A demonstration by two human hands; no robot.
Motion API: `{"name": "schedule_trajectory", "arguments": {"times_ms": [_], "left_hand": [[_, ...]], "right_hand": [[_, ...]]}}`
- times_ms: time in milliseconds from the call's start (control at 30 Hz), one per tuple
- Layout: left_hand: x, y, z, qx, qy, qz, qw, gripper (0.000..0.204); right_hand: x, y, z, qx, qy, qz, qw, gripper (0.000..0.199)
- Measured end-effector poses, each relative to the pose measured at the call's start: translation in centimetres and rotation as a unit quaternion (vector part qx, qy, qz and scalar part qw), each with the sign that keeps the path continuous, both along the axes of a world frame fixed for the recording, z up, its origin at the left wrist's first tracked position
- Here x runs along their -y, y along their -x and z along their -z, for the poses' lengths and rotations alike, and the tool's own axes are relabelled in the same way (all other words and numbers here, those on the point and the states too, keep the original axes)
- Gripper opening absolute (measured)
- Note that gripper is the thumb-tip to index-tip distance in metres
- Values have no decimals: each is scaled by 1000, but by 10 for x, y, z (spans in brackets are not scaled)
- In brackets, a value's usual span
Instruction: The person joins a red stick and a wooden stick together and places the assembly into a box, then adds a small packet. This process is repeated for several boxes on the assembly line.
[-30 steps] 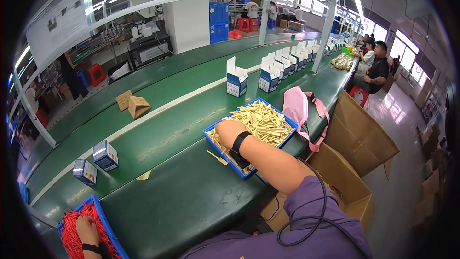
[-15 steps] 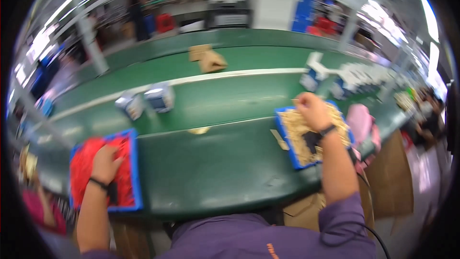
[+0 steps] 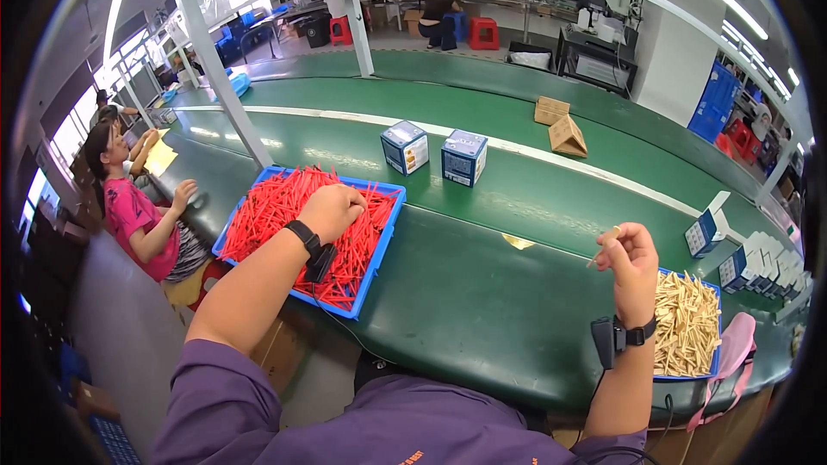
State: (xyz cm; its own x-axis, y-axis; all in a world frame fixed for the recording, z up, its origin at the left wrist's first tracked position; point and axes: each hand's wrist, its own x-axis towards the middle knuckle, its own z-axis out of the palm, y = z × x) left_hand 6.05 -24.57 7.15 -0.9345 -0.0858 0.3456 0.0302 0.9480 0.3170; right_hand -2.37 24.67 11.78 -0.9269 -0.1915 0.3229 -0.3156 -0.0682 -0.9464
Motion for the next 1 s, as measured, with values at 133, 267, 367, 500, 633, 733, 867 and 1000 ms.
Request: {"name": "schedule_trajectory", "arguments": {"times_ms": [133,267,367,500,633,733,867,1000], "left_hand": [[-7,-7,-24,-6,-100,-40,994,13],[-59,-18,-63,3,-250,-35,968,14],[-102,-22,-75,22,-405,28,914,15],[-170,4,-65,64,-495,113,859,16],[-226,38,-29,37,-448,134,883,10],[-250,51,-5,12,-382,160,910,6],[-279,70,8,24,-420,166,892,5],[-281,84,30,36,-437,209,874,9]], "right_hand": [[26,-4,3,23,58,-54,997,20],[26,-5,15,75,80,-85,990,23],[24,2,43,109,76,-83,988,23],[25,6,66,187,143,-153,960,21],[19,11,66,127,99,-100,982,18],[20,16,73,-28,-57,-54,997,19],[20,17,83,-142,-158,0,977,22],[16,21,88,-143,-179,6,973,19]]}}
